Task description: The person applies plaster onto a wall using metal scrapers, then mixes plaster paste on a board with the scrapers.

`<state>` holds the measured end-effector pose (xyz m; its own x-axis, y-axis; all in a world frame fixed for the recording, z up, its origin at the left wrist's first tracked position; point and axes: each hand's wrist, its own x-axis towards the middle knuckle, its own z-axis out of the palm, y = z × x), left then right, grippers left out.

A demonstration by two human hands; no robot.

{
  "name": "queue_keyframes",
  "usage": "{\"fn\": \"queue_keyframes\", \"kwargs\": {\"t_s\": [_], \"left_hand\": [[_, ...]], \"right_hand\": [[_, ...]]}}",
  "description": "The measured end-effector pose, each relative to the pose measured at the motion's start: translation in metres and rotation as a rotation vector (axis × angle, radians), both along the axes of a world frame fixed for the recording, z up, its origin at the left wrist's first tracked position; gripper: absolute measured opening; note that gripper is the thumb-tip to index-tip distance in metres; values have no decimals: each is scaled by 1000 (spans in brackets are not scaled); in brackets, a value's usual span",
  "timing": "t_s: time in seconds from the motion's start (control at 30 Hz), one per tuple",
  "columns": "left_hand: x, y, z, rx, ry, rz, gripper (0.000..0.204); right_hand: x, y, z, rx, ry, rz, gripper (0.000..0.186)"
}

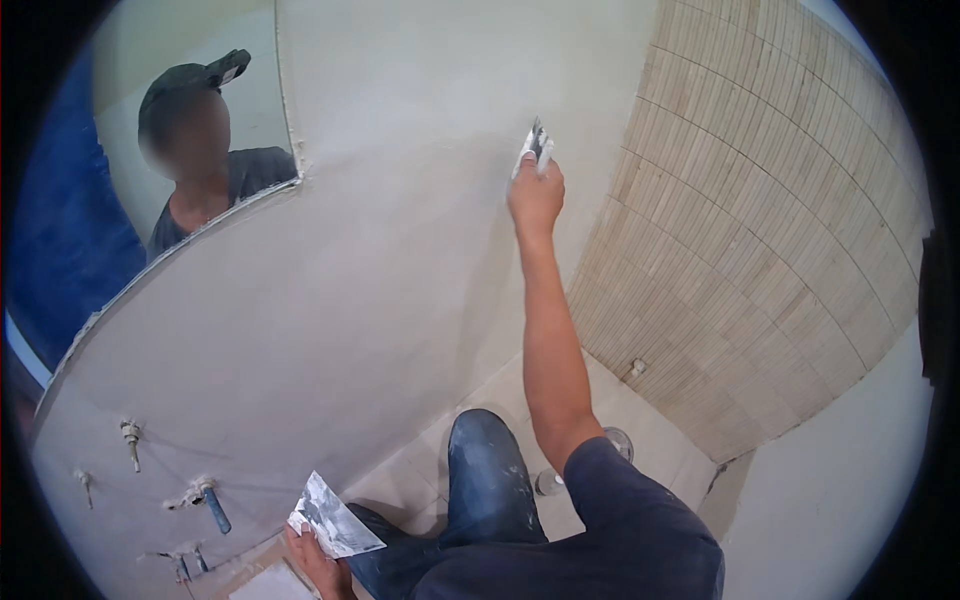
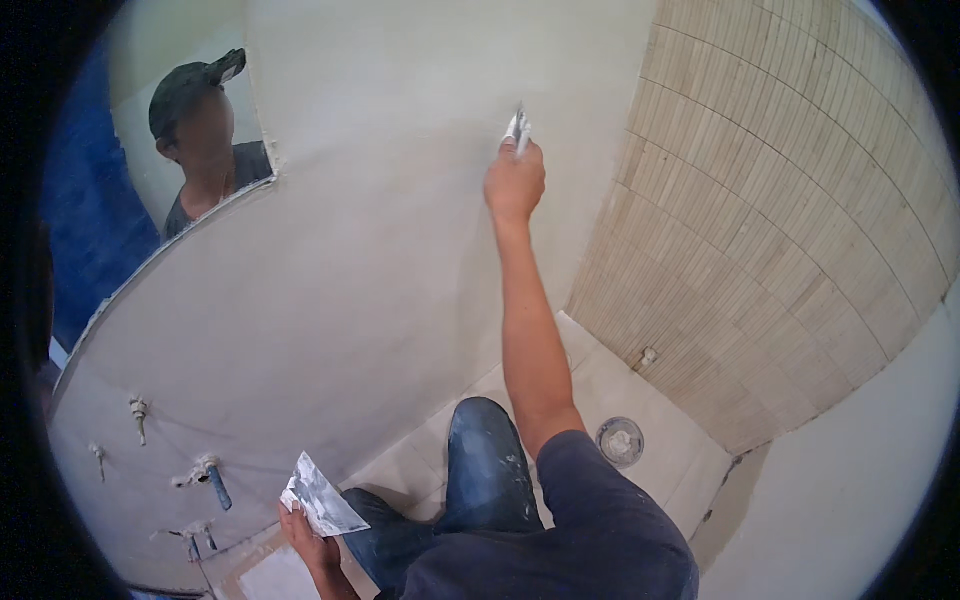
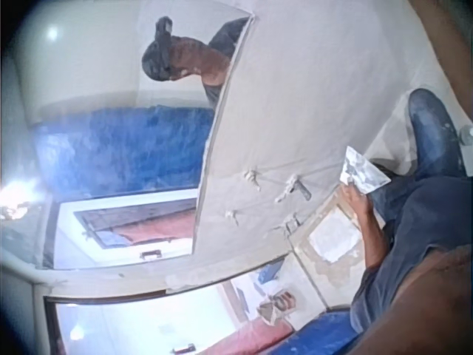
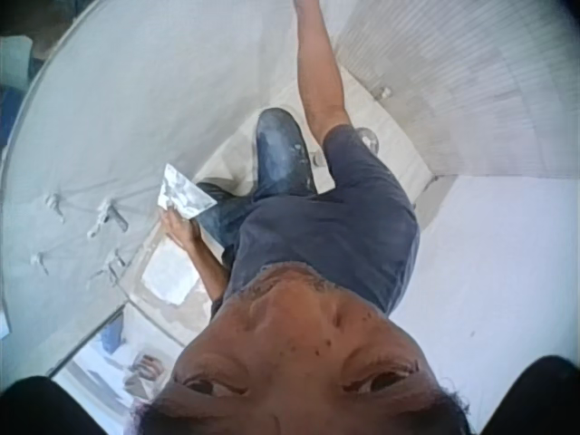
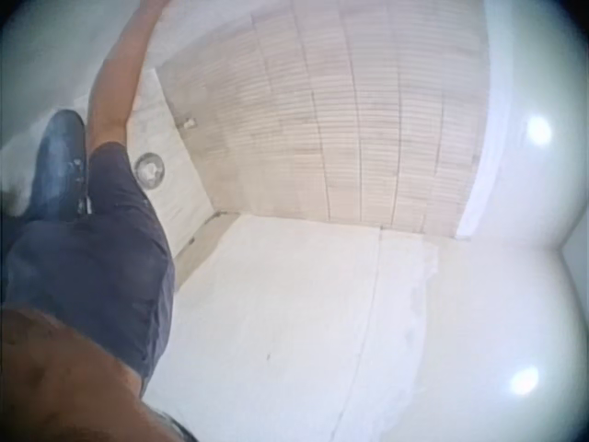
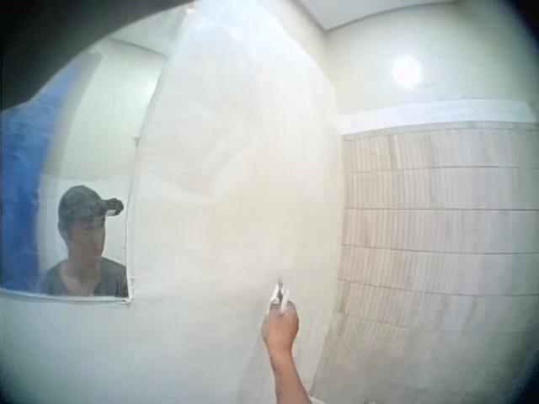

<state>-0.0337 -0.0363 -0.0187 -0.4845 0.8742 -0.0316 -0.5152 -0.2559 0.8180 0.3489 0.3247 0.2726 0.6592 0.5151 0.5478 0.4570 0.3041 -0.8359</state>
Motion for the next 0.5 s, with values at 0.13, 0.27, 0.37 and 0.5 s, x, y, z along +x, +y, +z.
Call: {"fn": "queue_keyframes", "kwargs": {"t_s": [0.13, 0.27, 0.37, 0.5], "left_hand": [[-3, -4, 7, -6, -15, 64, 34], [2, 6, 12, -6, -11, -11, 32], [5, 8, 15, -29, 44, -39, 34], [14, 6, 23, -64, -20, 37, 28]], "right_hand": [[-84, -29, 3, 244, -222, 52, 31], [-126, -83, -16, 430, -588, 215, 52], [-94, -94, -20, 373, -911, 312, 60], [-46, -60, 13, 632, -1089, 27, 56]]}}
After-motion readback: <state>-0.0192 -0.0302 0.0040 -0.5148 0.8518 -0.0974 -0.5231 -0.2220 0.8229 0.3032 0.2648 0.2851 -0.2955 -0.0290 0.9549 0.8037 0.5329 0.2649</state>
